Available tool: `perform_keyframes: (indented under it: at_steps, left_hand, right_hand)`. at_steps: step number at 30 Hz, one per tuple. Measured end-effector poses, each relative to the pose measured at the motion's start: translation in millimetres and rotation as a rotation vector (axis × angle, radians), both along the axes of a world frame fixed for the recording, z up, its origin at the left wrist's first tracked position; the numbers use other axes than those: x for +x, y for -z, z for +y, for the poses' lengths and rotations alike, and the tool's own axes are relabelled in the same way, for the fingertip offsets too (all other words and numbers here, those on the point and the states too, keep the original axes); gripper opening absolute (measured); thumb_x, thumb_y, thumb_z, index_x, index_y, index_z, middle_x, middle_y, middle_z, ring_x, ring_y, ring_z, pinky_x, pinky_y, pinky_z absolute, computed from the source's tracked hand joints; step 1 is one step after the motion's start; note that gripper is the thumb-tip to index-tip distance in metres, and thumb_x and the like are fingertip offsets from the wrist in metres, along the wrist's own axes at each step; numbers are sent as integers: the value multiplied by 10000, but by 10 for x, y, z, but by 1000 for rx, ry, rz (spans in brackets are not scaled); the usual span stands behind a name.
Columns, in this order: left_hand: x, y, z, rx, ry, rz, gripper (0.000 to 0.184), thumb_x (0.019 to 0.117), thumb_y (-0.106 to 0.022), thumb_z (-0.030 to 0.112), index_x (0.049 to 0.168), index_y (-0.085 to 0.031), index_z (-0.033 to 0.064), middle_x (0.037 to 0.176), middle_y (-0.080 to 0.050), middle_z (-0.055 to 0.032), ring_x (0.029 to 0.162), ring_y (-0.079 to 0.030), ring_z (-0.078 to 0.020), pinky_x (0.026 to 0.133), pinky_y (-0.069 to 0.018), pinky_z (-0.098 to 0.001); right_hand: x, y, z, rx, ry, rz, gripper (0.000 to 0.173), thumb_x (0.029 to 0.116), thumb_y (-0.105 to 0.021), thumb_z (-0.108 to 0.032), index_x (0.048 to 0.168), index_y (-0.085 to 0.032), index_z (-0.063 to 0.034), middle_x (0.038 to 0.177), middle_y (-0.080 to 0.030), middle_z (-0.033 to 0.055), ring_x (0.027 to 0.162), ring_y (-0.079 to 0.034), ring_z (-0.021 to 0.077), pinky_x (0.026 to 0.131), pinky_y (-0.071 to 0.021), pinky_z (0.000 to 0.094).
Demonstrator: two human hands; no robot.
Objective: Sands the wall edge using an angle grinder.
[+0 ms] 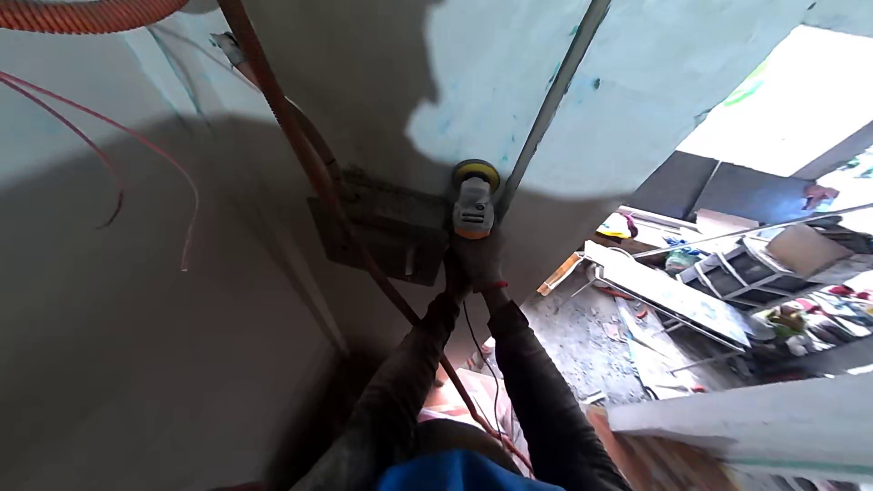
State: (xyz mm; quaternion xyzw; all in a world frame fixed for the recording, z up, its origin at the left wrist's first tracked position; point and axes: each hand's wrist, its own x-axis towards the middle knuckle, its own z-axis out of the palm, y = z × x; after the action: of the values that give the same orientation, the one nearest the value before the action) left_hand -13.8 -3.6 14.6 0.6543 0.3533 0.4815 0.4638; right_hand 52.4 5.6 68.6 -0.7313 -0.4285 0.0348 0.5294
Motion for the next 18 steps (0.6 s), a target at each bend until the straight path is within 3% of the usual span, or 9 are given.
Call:
perform_keyframes:
  at_steps: [2, 4, 7, 8, 9, 10, 12, 16, 18]
  left_hand:
    - [200, 349, 192, -36, 28, -19, 746, 888, -691, 117, 1457, -334, -208, 1479, -437, -349, 1422, -416, -309, 1198, -299, -303]
    - [182, 357, 138, -109, 70, -19, 797, 889, -717, 72, 1502, -278, -186, 1532, -385, -341, 1456, -377, -331, 1210, -293, -340]
    - [259, 386, 23, -131, 7, -57, 764, 878, -685, 54, 1473, -287, -215, 1479, -408, -379, 1401, -419, -364, 1185, -341, -353]
    - [138, 69, -43, -276, 70, 165, 728, 953, -635, 58, 1527, -245, -166, 1569, -356, -308, 1464, -363, -316, 1207, -303, -340]
    - [48, -353, 5, -538, 203, 423, 722, 1046, -560, 106, 1609, -128, -24, 1680, -239, -122, 1526, -260, -174, 1230, -249, -303]
    - [150, 12, 7, -377, 80, 130, 726, 958, -640, 57, 1536, -244, -132, 1563, -385, -260, 1433, -400, -265, 1184, -340, -327]
    - [381, 561, 162, -188, 6, -184, 813, 853, -748, 76, 1478, -298, -184, 1448, -452, -354, 1355, -474, -344, 1148, -408, -374]
    - [357, 385, 190, -109, 15, -75, 773, 877, -712, 96, 1473, -313, -194, 1470, -441, -353, 1403, -433, -343, 1194, -334, -368]
    - [339, 330, 193, -85, -4, -91, 763, 856, -724, 106, 1453, -354, -193, 1439, -479, -346, 1378, -465, -336, 1180, -357, -373]
  right_hand:
    - [22, 3, 1, 11, -9, 9, 748, 689, -922, -376, 1273, -607, -31, 1066, -708, 123, 993, -701, 226, 876, -602, 467]
    - [39, -24, -3, -26, -18, -39, 725, 707, -913, -383, 1269, -609, -39, 1059, -712, 117, 985, -703, 229, 867, -601, 477]
    - [36, -86, -41, -163, -51, -91, 745, 738, -890, -366, 1347, -586, -63, 1098, -716, 133, 1017, -702, 262, 891, -592, 516]
    - [17, -108, -52, -200, -59, -96, 738, 751, -880, -372, 1355, -581, -72, 1092, -719, 135, 1015, -705, 271, 886, -591, 527]
    - [3, -121, -49, -220, -69, -108, 707, 763, -869, -366, 1344, -587, -79, 1083, -721, 134, 1011, -707, 274, 883, -588, 534]
    - [-3, -120, -38, -224, -77, -128, 667, 772, -860, -355, 1321, -596, -81, 1071, -721, 130, 999, -708, 272, 877, -590, 535]
    - [-5, -124, -30, -215, -68, -149, 610, 769, -859, -357, 1261, -626, -80, 1039, -723, 117, 974, -710, 261, 857, -595, 526]
    - [46, -180, -50, -127, -42, -90, 716, 716, -901, -404, 1277, -614, -63, 1055, -718, 124, 995, -704, 256, 869, -593, 521]
    - [57, -183, -43, -124, -51, -91, 765, 730, -896, -416, 1335, -583, -67, 1095, -709, 130, 1016, -699, 255, 879, -592, 518]
